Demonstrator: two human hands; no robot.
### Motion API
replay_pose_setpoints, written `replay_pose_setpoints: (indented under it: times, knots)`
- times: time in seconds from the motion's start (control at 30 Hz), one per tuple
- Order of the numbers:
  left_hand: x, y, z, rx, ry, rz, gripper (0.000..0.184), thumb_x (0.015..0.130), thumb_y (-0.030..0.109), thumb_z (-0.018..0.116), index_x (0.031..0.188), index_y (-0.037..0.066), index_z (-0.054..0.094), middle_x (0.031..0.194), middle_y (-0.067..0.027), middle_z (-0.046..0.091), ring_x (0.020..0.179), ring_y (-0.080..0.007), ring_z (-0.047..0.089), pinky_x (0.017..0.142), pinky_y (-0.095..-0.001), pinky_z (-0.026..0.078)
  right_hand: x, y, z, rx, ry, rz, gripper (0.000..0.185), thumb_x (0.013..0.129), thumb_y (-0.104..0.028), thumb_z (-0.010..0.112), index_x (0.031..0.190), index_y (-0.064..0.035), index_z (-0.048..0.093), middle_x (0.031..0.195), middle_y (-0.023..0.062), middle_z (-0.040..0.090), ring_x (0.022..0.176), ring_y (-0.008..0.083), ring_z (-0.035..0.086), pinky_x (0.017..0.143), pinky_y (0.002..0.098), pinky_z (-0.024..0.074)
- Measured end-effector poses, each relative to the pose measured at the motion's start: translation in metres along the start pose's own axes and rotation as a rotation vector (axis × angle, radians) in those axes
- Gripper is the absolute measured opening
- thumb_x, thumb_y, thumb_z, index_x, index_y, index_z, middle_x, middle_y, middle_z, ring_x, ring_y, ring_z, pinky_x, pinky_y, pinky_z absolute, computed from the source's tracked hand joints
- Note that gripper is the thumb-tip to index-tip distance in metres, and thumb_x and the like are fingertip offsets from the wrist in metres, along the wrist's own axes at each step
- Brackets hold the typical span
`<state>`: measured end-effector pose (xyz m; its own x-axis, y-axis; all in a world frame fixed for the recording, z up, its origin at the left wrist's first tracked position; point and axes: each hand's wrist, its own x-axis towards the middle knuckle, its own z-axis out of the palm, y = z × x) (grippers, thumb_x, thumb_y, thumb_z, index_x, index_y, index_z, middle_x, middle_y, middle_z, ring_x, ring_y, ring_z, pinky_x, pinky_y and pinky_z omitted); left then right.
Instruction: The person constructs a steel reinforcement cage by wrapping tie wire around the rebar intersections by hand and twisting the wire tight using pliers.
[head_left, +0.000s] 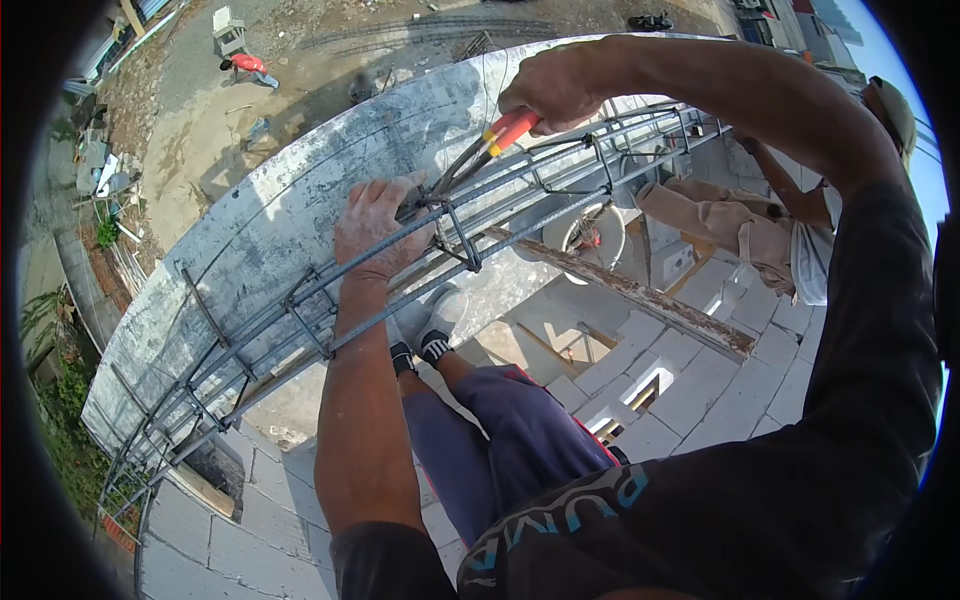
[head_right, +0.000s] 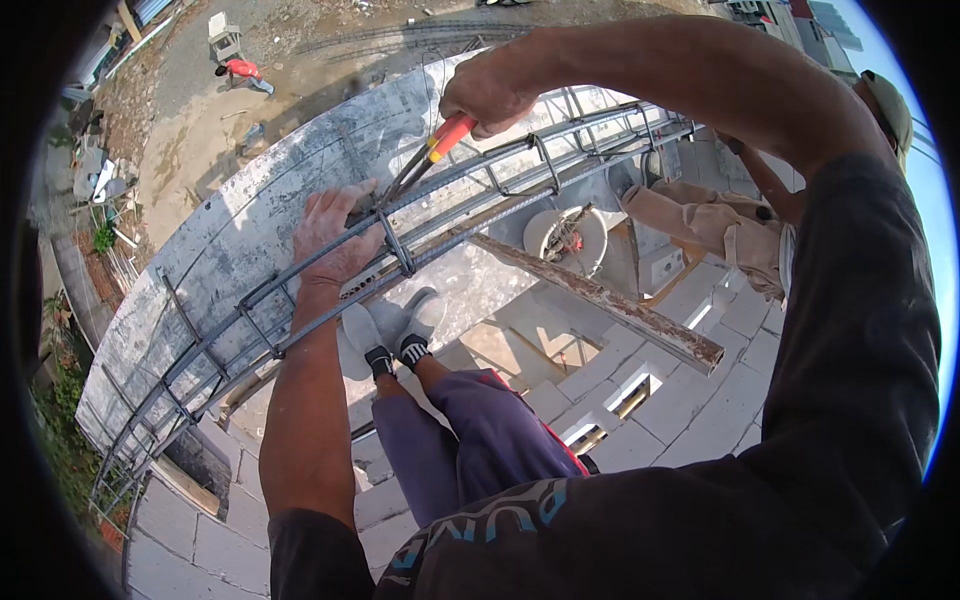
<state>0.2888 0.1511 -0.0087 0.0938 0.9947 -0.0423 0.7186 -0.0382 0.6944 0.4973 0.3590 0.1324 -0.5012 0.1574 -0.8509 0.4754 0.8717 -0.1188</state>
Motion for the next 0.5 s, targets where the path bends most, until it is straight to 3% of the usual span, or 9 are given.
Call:
replay_pose_setpoints:
  times: [0.03, 0.07, 0.17, 0.2, 0.3, 0.33, 0.43, 0.47, 0.5]
  knots:
    - [0.0, -0.001, 0.001, 0.003, 0.002, 0.003, 0.056, 0.068, 0.027, 0.078, 0.123, 0.024, 0.068, 0.105, -0.007, 0.066, 0.108, -0.0316, 0.061, 0.103, -0.0428, 0.049, 0.005, 0.0, -0.006, 0.103, -0.109, 0.03, 0.039, 0.088, -0.03, 0.076, 0.117, -0.0068, 0.066, 0.092, 0.0114, 0.069, 0.085, 0.0296, 0.068, 0.074, 0.0431, 0.0537]
    - [-0.001, -0.002, 0.002, 0.007, 0.002, 0.005, 0.056, 0.068, 0.027, 0.078, 0.123, 0.024, 0.068, 0.106, -0.0071, 0.066, 0.109, -0.0317, 0.061, 0.103, -0.0429, 0.048, 0.005, 0.002, -0.011, 0.175, -0.202, 0.056, 0.039, 0.092, -0.039, 0.074, 0.107, -0.0038, 0.069, 0.082, 0.0105, 0.067, 0.073, 0.027, 0.064, 0.067, 0.0447, 0.0501]
    - [0.0, -0.003, 0.002, 0.001, -0.001, 0.014, 0.056, 0.068, 0.027, 0.078, 0.123, 0.024, 0.068, 0.107, -0.007, 0.067, 0.109, -0.0318, 0.061, 0.105, -0.043, 0.048, 0.016, 0.002, -0.028, 0.734, -0.663, 0.36, 0.051, 0.093, -0.052, 0.07, 0.109, -0.0036, 0.066, 0.07, 0.007, 0.059, 0.065, 0.0246, 0.056, 0.062, 0.0476, 0.0449]
    - [0.0, -0.003, 0.002, -0.003, 0.0, 0.015, 0.056, 0.068, 0.027, 0.078, 0.123, 0.024, 0.068, 0.107, -0.0069, 0.067, 0.109, -0.0319, 0.061, 0.105, -0.043, 0.047, 0.017, 0.002, -0.032, 0.769, -0.701, 0.337, 0.063, 0.095, -0.062, 0.063, 0.105, -0.0001, 0.068, 0.074, 0.0096, 0.067, 0.06, 0.0234, 0.062, 0.059, 0.0463, 0.0511]
    - [0.0, -0.005, 0.003, 0.009, -0.013, 0.013, 0.056, 0.068, 0.028, 0.079, 0.123, 0.024, 0.068, 0.108, -0.0065, 0.067, 0.109, -0.0319, 0.06, 0.106, -0.0427, 0.047, 0.023, -0.004, -0.038, 0.548, -0.672, 0.41, 0.069, 0.091, -0.067, 0.064, 0.105, 0.0009, 0.068, 0.076, 0.0107, 0.069, 0.066, 0.0227, 0.068, 0.066, 0.0445, 0.0563]
    - [0.0, -0.005, 0.004, 0.012, -0.009, 0.017, 0.056, 0.068, 0.028, 0.079, 0.123, 0.024, 0.068, 0.108, -0.0064, 0.067, 0.109, -0.0317, 0.061, 0.105, -0.0428, 0.047, 0.033, -0.01, -0.04, 0.344, -0.667, 0.41, 0.063, 0.09, -0.059, 0.071, 0.106, 0.0012, 0.068, 0.077, 0.0127, 0.07, 0.066, 0.0228, 0.071, 0.064, 0.0415, 0.059]
    - [0.0, -0.004, 0.004, 0.008, 0.001, 0.021, 0.056, 0.068, 0.027, 0.079, 0.123, 0.024, 0.068, 0.108, -0.0059, 0.067, 0.107, -0.0312, 0.061, 0.102, -0.0432, 0.049, 0.02, -0.015, -0.047, 0.286, -0.431, 0.324, 0.052, 0.087, -0.046, 0.079, 0.104, 0.002, 0.067, 0.074, 0.0134, 0.069, 0.059, 0.0224, 0.069, 0.054, 0.037, 0.0563]
    - [0.0, -0.003, 0.003, -0.001, 0.003, 0.013, 0.056, 0.068, 0.027, 0.079, 0.122, 0.024, 0.068, 0.107, -0.0058, 0.067, 0.106, -0.031, 0.061, 0.101, -0.0432, 0.05, 0.015, -0.015, -0.053, 0.444, -0.471, 0.31, 0.046, 0.081, -0.034, 0.086, 0.102, 0.0017, 0.066, 0.069, 0.0121, 0.066, 0.052, 0.0212, 0.064, 0.046, 0.0336, 0.0522]
    - [0.0, -0.002, 0.002, -0.008, 0.005, 0.008, 0.056, 0.068, 0.026, 0.08, 0.122, 0.024, 0.068, 0.107, -0.0056, 0.067, 0.106, -0.0308, 0.062, 0.1, -0.0433, 0.05, 0.014, -0.013, -0.053, 0.544, -0.547, 0.307, 0.045, 0.08, -0.032, 0.086, 0.102, 0.0014, 0.065, 0.067, 0.0114, 0.064, 0.051, 0.0207, 0.063, 0.046, 0.0343, 0.0517]
